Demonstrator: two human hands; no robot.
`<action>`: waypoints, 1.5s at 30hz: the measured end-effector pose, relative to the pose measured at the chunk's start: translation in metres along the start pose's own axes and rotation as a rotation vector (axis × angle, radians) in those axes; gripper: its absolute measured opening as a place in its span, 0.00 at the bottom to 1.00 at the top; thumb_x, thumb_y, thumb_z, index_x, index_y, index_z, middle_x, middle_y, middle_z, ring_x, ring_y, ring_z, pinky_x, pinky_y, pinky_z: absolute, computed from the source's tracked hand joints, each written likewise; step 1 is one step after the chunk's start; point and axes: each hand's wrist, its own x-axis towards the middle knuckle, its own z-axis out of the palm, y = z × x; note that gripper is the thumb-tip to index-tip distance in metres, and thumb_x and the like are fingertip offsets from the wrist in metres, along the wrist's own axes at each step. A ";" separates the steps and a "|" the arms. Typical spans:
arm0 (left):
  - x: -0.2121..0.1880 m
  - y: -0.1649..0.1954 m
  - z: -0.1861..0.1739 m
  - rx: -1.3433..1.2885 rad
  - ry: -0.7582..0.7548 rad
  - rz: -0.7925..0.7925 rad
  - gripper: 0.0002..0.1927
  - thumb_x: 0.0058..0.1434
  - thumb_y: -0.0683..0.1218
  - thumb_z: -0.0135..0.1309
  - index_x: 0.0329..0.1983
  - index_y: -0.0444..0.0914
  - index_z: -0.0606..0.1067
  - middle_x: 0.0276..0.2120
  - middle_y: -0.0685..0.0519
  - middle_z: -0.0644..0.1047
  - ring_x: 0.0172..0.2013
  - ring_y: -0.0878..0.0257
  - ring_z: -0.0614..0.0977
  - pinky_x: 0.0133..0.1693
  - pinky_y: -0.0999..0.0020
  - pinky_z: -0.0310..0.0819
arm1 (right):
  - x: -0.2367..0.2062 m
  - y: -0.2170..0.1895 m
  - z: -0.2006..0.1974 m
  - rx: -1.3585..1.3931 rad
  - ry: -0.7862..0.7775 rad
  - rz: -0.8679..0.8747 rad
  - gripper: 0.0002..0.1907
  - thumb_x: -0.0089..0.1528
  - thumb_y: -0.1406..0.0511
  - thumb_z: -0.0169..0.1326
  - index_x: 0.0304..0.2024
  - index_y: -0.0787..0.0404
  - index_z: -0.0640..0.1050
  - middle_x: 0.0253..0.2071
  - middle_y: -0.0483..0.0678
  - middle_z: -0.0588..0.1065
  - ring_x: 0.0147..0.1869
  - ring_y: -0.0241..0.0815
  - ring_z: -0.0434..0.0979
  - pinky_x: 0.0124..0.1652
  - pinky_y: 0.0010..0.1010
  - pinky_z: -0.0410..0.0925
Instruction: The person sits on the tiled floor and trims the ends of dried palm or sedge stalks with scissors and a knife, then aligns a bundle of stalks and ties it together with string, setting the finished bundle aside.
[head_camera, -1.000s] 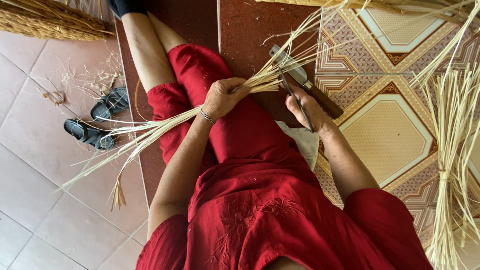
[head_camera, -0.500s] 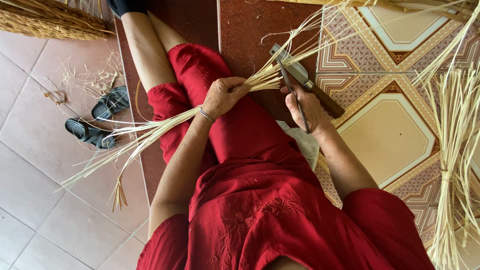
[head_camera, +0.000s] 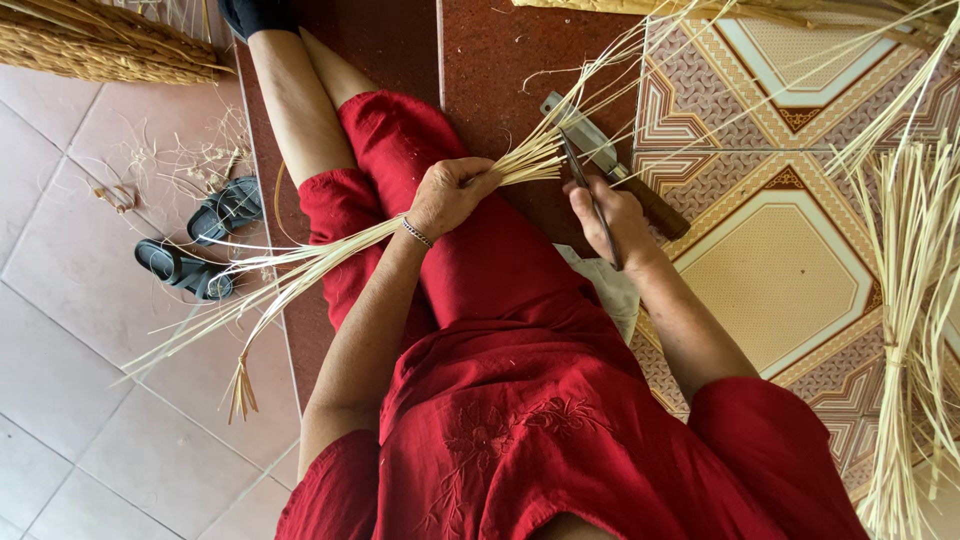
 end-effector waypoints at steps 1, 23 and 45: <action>0.000 0.001 0.000 0.005 0.008 0.008 0.12 0.66 0.50 0.58 0.47 0.38 0.82 0.23 0.59 0.75 0.26 0.75 0.73 0.32 0.73 0.72 | -0.001 -0.001 -0.003 0.046 -0.070 0.084 0.41 0.68 0.39 0.31 0.56 0.65 0.75 0.18 0.41 0.67 0.18 0.39 0.68 0.20 0.32 0.64; -0.002 -0.001 -0.001 -0.039 -0.033 0.025 0.12 0.66 0.49 0.58 0.47 0.39 0.83 0.31 0.54 0.83 0.32 0.72 0.81 0.37 0.71 0.77 | 0.015 -0.001 -0.007 -0.071 0.046 -0.150 0.27 0.76 0.50 0.38 0.42 0.64 0.78 0.18 0.45 0.70 0.21 0.40 0.74 0.24 0.34 0.69; -0.005 -0.006 0.003 -0.024 -0.039 0.036 0.12 0.67 0.50 0.59 0.47 0.39 0.82 0.30 0.54 0.83 0.32 0.72 0.81 0.38 0.72 0.77 | 0.022 0.016 -0.024 0.226 -0.253 0.080 0.50 0.64 0.28 0.25 0.42 0.65 0.74 0.24 0.39 0.66 0.29 0.30 0.69 0.30 0.26 0.65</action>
